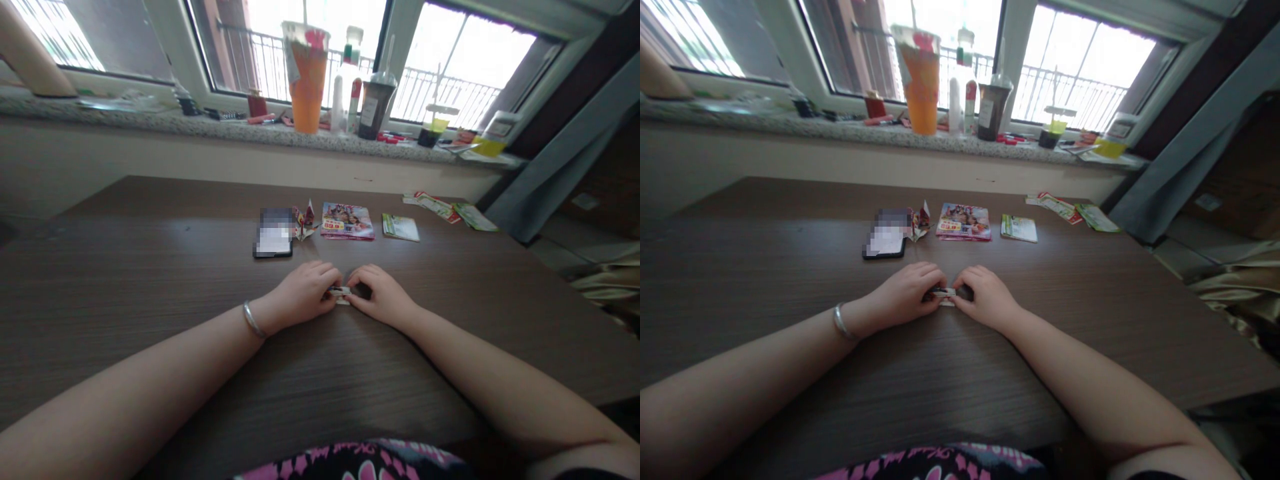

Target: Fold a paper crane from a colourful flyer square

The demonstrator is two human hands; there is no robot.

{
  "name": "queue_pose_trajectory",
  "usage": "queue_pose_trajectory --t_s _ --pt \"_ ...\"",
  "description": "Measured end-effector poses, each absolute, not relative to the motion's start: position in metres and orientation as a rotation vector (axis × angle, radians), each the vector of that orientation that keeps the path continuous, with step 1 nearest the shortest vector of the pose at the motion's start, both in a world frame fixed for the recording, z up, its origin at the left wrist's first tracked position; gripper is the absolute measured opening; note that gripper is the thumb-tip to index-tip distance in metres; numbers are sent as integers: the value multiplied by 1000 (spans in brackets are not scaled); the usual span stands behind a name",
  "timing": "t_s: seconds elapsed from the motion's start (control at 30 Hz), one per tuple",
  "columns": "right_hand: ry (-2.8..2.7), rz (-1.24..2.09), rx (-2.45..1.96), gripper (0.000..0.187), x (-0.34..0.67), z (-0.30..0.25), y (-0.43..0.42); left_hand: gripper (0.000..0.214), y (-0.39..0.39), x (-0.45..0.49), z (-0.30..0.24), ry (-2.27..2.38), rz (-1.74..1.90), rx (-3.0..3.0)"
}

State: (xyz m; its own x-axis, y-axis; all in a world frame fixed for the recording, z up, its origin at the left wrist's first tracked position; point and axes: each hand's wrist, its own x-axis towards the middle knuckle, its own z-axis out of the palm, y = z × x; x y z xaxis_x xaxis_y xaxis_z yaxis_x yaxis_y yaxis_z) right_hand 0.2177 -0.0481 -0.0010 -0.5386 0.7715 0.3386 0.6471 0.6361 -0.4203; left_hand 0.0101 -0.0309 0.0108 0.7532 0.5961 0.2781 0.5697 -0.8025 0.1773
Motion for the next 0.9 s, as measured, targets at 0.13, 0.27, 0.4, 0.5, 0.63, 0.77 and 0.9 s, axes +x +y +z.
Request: queue_pose_trajectory --t_s 0.13,0.27,0.4,0.5,0.63,0.77,0.9 --pt "-2367 335 -1116 7 218 0 -49 10 -31 10 12 938 499 2868" --pt "-2374 319 -1108 7 218 0 -49 10 -31 10 12 910 514 2868" --pt "-2393 311 -1072 8 219 -2 -49 8 -29 10 10 875 547 2877" --pt "-2390 314 -1042 6 219 -3 -49 7 -30 11 8 858 556 2877" --pt "-2380 312 -1020 5 220 -1 -51 11 -32 12 7 851 557 2863" --pt "-2391 258 -1027 7 220 3 -53 15 -33 13 7 873 519 2871" --pt "-2414 185 -1047 10 220 5 -56 17 -31 11 7 860 520 2922"
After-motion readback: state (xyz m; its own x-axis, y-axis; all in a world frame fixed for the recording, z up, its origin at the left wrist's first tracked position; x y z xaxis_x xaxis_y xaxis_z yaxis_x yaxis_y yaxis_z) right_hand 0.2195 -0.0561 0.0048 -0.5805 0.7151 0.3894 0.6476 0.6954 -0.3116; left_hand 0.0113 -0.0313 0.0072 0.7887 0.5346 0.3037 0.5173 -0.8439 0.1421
